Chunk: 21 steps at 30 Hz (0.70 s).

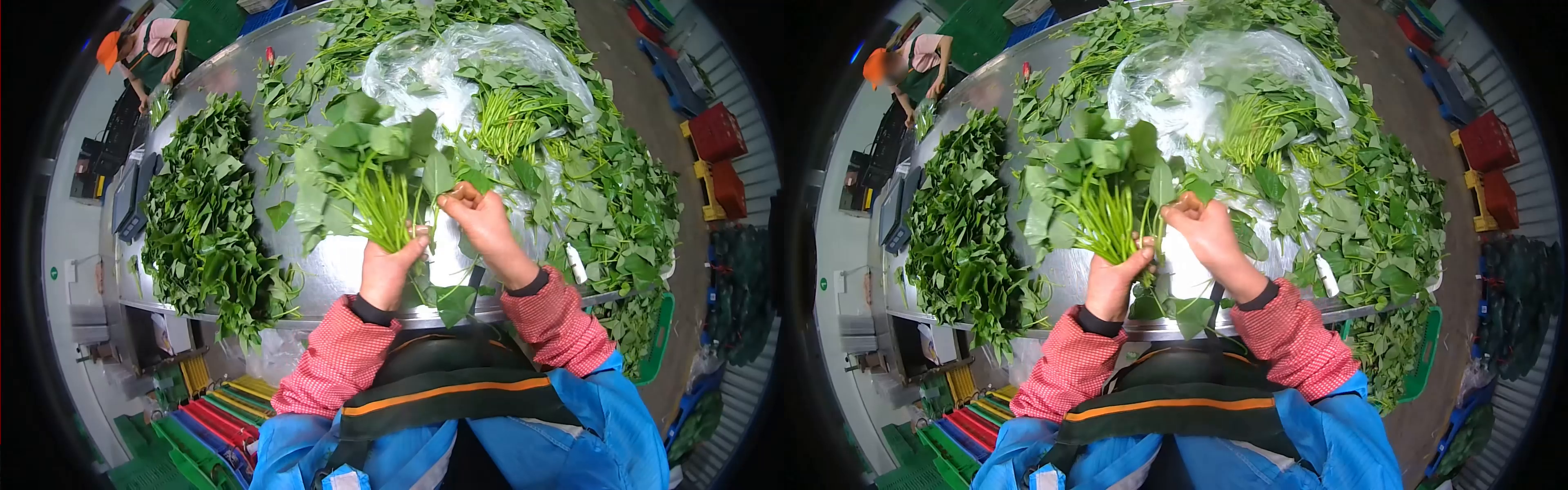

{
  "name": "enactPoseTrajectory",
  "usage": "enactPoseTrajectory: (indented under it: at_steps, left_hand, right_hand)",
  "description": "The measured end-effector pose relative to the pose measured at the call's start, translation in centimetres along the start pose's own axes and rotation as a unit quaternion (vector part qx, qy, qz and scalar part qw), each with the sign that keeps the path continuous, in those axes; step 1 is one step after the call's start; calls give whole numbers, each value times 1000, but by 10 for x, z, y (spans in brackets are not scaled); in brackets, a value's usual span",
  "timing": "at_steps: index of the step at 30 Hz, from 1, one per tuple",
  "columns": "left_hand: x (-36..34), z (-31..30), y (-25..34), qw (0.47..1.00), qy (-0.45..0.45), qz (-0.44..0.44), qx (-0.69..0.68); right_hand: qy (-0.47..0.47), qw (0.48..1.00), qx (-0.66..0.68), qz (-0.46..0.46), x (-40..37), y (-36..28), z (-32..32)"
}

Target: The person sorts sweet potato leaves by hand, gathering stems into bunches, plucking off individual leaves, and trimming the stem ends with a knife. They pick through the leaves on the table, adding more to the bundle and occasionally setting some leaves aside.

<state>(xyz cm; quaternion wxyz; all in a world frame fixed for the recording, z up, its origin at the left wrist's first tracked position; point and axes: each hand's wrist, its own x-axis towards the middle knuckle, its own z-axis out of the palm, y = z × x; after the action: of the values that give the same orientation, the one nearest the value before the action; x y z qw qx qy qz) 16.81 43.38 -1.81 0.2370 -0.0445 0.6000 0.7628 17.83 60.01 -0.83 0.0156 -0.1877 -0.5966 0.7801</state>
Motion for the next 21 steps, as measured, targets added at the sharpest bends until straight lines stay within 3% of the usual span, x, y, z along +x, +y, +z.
enactPoseTrajectory:
  at_steps: [2, 4, 7, 10, 11, 14, 18, 19, 21]
  left_hand:
    - [3, -2, -14, 1000, -17, 0, 4]
    - [1, 1, -11, 998, -8, -24, -59]
    - [1, -8, -10, 990, -8, -71, -125]
    - [0, -13, -10, 984, -6, -92, -154]
    - [1, -14, -13, 983, -7, -92, -157]
    - [5, -15, -23, 982, 22, -77, -170]
    - [12, -27, -22, 975, 62, -57, -206]
    - [13, -34, -22, 973, 47, -64, -218]
    - [11, -37, -23, 973, 36, -82, -213]
  right_hand:
    - [-36, 996, -27, -82, 5, 25, 5]
    - [-47, 996, 39, -57, -6, 22, 14]
    - [0, 999, -3, -48, -9, 19, -2]
    - [-97, 968, -233, 0, -14, 26, -9]
    - [-114, 983, -143, 23, -13, 54, -7]
    - [-115, 991, -69, -8, -18, 57, 0]
    - [-121, 974, -168, -89, -53, 21, -9]
    - [-56, 989, -67, -119, -55, 30, -13]
    - [-7, 989, -138, -54, -35, 56, -38]
